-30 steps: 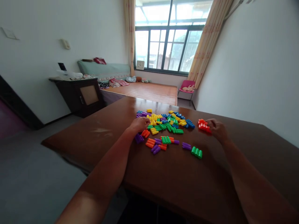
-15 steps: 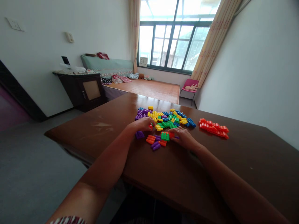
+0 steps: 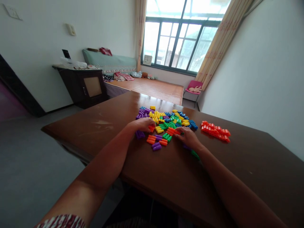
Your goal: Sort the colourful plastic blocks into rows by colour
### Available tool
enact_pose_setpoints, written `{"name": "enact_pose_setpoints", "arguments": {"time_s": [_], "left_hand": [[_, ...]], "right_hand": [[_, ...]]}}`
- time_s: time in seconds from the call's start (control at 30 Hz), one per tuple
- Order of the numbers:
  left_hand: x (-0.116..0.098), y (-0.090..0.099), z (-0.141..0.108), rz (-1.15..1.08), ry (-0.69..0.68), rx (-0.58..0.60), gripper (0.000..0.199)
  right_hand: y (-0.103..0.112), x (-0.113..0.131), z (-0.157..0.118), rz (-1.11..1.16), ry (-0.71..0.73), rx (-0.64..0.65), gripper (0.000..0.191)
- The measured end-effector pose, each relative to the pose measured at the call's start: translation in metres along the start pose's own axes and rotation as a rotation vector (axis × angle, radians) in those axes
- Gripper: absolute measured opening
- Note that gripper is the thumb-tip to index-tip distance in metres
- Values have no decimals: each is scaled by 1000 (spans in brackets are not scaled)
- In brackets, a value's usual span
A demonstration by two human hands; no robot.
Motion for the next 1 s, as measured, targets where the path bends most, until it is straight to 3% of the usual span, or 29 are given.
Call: {"name": "enact_pose_setpoints", "arguments": {"time_s": [0.13,0.33,0.43,0.6,0.77,1.0], "left_hand": [[-2,0,1,-113,-92,-84,37],[-27,-2,14,-324,-150,-396,41],[-38,-5,21,-409,-174,-433,36],[-21,-2,18,-417,-106,-522,31],[2,5,9,-305,5,-445,34],[-4,5,1,-93,89,-46,38]], "right_hand": [[4,5,-1,62,-63,12,28],[4,27,-2,458,-109,120,34],[0,32,-3,516,-85,160,38],[-6,15,-2,464,-149,106,38],[-6,4,0,288,-151,-6,39],[-5,14,-1,300,-51,-38,31]]}}
Point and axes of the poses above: each hand's wrist, its own z-axis towards the middle knuckle, its own y-axis out of the back of the hand, x = y × z, the point moved 2 cm from there along z, towards the middle knuckle, and after that the axes turned 11 degrees about -y, right-handed, at the moved point
